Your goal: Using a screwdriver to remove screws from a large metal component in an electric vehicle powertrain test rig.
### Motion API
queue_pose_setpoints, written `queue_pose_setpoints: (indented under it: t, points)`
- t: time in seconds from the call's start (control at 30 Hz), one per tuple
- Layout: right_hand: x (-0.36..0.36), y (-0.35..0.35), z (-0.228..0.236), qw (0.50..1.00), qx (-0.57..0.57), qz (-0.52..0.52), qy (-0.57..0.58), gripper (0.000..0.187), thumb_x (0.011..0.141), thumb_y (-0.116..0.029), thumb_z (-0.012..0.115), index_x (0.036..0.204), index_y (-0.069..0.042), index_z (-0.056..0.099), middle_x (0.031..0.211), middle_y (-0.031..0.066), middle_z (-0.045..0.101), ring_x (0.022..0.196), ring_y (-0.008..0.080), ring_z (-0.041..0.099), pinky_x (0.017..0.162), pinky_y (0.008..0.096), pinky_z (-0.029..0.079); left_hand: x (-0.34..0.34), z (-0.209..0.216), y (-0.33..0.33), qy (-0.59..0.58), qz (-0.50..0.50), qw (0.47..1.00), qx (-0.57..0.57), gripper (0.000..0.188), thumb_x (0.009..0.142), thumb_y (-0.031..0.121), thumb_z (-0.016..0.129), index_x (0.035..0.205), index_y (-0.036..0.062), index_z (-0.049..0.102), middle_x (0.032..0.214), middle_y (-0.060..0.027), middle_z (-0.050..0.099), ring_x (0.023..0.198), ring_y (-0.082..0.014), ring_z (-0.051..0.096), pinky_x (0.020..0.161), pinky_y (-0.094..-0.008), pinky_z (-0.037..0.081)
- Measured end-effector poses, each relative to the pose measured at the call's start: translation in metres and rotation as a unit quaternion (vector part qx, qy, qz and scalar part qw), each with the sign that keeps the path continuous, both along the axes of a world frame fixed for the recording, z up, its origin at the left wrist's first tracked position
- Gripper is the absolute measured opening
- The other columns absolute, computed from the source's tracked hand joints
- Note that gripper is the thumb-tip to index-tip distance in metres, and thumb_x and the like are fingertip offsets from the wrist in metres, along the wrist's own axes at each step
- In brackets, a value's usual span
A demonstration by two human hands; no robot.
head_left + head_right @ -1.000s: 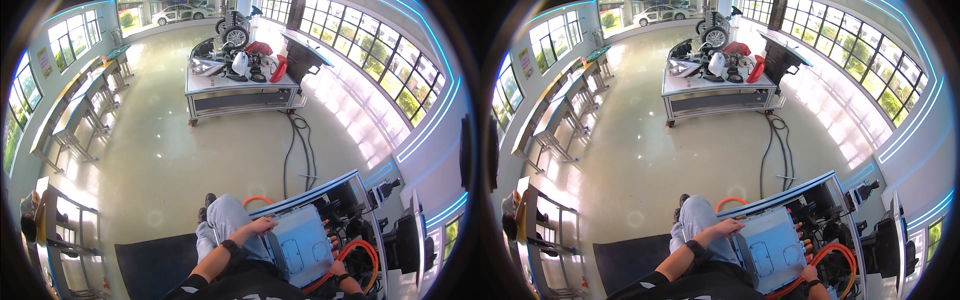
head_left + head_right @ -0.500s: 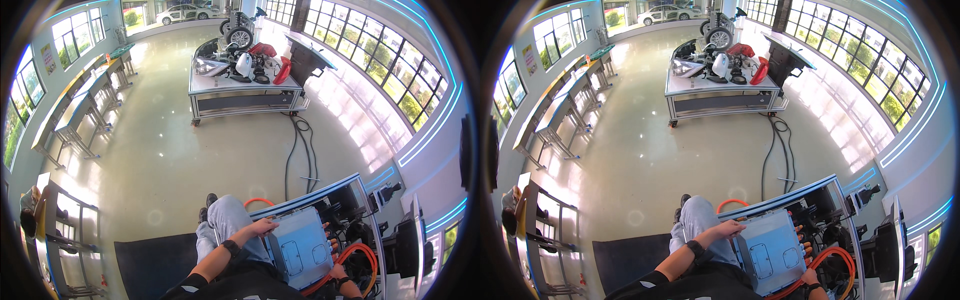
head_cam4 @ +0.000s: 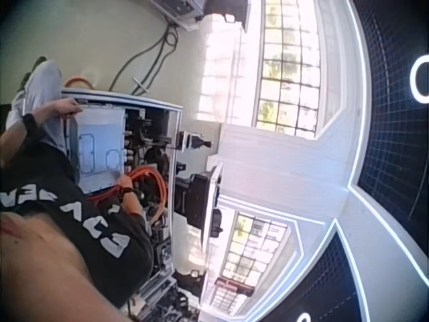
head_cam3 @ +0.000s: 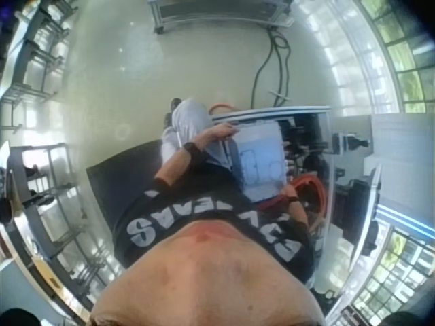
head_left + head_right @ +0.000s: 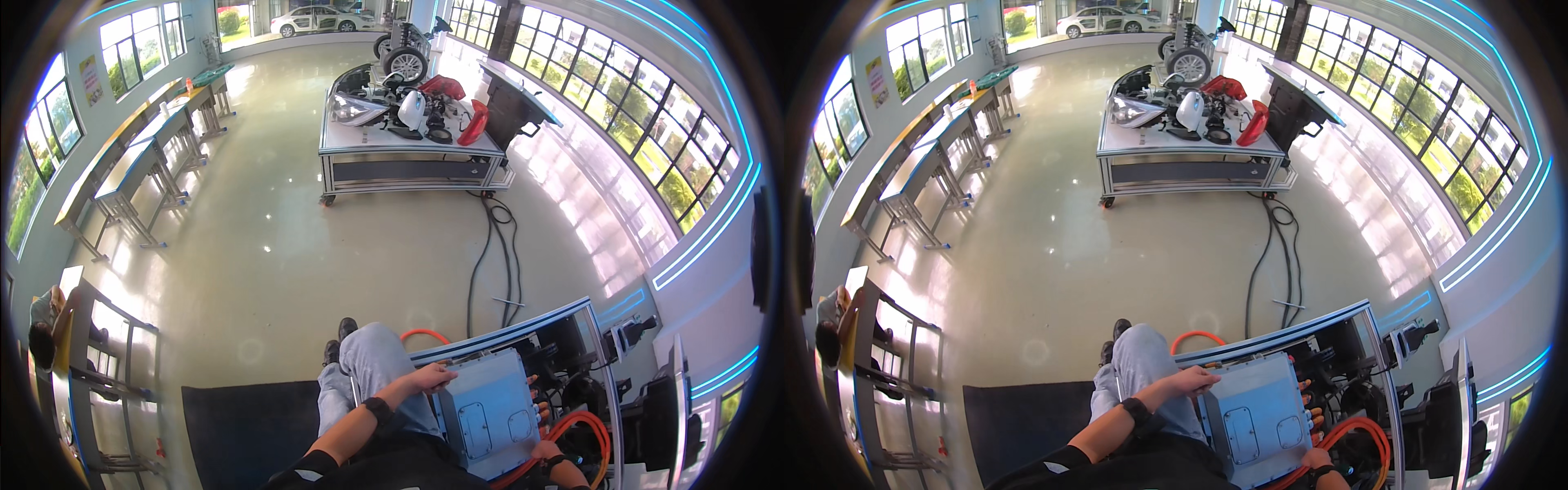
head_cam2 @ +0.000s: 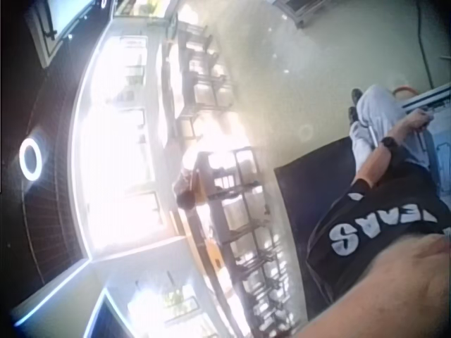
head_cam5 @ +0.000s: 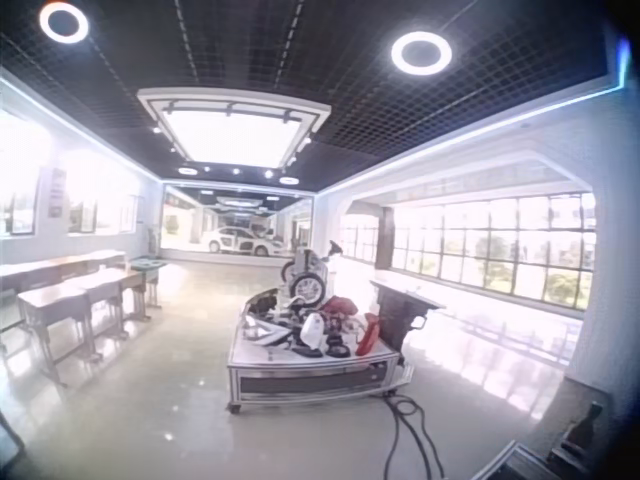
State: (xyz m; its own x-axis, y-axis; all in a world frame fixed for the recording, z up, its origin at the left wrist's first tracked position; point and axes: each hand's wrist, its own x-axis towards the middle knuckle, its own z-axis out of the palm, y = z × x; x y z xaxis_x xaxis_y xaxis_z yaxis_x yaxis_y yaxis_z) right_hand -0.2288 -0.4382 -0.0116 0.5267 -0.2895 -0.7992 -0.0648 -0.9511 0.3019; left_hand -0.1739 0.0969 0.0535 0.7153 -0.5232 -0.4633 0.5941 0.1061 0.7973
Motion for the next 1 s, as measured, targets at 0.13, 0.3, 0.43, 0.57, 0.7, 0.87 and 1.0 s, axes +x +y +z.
queue_pose_setpoints:
  t: [0.13,0.3,0.43,0.57,0.7,0.87,1.0]
  points:
    - [0.006,0.038,0.038,0.997,-0.056,-0.044,0.040,0.039,0.075,-0.026,0.058,0.105,-0.003,0.068,0.109,0.0166,0.066,0.107,0.0320,0.061,0.090,0.0403,0.049,-0.003,-0.006,0.002,-0.001,0.019,1.000,-0.014,0.047,0.093,0.044,0.057,0.060,0.0124,0.045,0.050,0.0040,0.041,0.038,-0.0064,0.034,0.036,-0.0231,0.024]
    - [-0.003,0.029,0.040,0.998,-0.049,0.039,0.005,0.039,0.075,-0.025,0.058,0.107,-0.005,0.068,0.111,0.0161,0.066,0.108,0.0322,0.061,0.089,0.0401,0.049,0.001,0.002,0.000,0.007,0.008,1.000,-0.016,0.046,0.092,0.044,0.057,0.061,0.0125,0.046,0.050,0.0036,0.042,0.039,-0.0061,0.035,0.036,-0.0225,0.025]
    - [0.002,0.029,0.029,0.999,-0.041,-0.031,-0.002,0.040,0.075,-0.024,0.058,0.107,-0.003,0.067,0.113,0.0169,0.065,0.110,0.0320,0.060,0.091,0.0398,0.049,-0.004,0.007,0.003,0.011,0.014,1.000,0.001,0.044,0.094,0.043,0.056,0.063,0.0121,0.048,0.052,0.0054,0.040,0.042,-0.0049,0.031,0.039,-0.0222,0.023]
    - [0.011,-0.006,-0.019,0.997,0.038,0.036,0.063,0.032,0.076,-0.024,0.058,0.096,-0.001,0.068,0.089,0.0147,0.068,0.082,0.0278,0.067,0.073,0.0376,0.053,-0.008,0.006,0.007,0.015,0.019,1.000,0.000,0.043,0.094,0.042,0.056,0.064,0.0120,0.048,0.053,0.0052,0.040,0.041,-0.0048,0.031,0.038,-0.0223,0.023]
    - [0.013,-0.131,-0.082,0.937,0.227,0.148,0.223,0.027,0.079,-0.026,0.057,0.087,-0.003,0.068,0.065,0.0102,0.064,0.054,0.0216,0.060,0.055,0.0356,0.051,0.008,0.007,-0.010,-0.001,-0.012,0.999,-0.049,0.042,0.094,0.041,0.056,0.065,0.0117,0.049,0.053,0.0051,0.041,0.041,-0.0048,0.031,0.038,-0.0222,0.023]
    - [0.020,-0.089,-0.071,0.959,0.174,0.106,0.199,0.027,0.078,-0.026,0.057,0.088,-0.003,0.069,0.072,0.0104,0.066,0.062,0.0217,0.064,0.058,0.0361,0.051,-0.003,-0.002,0.002,0.016,0.014,1.000,-0.014,0.042,0.094,0.041,0.056,0.065,0.0112,0.049,0.053,0.0049,0.041,0.041,-0.0049,0.032,0.038,-0.0221,0.023]
    - [0.015,-0.067,-0.047,0.978,0.131,0.056,0.150,0.028,0.078,-0.026,0.057,0.089,-0.004,0.069,0.078,0.0105,0.069,0.068,0.0217,0.066,0.060,0.0364,0.051,0.000,-0.006,-0.001,0.015,0.009,1.000,-0.024,0.042,0.094,0.040,0.056,0.065,0.0107,0.050,0.054,0.0046,0.042,0.041,-0.0051,0.033,0.038,-0.0222,0.024]
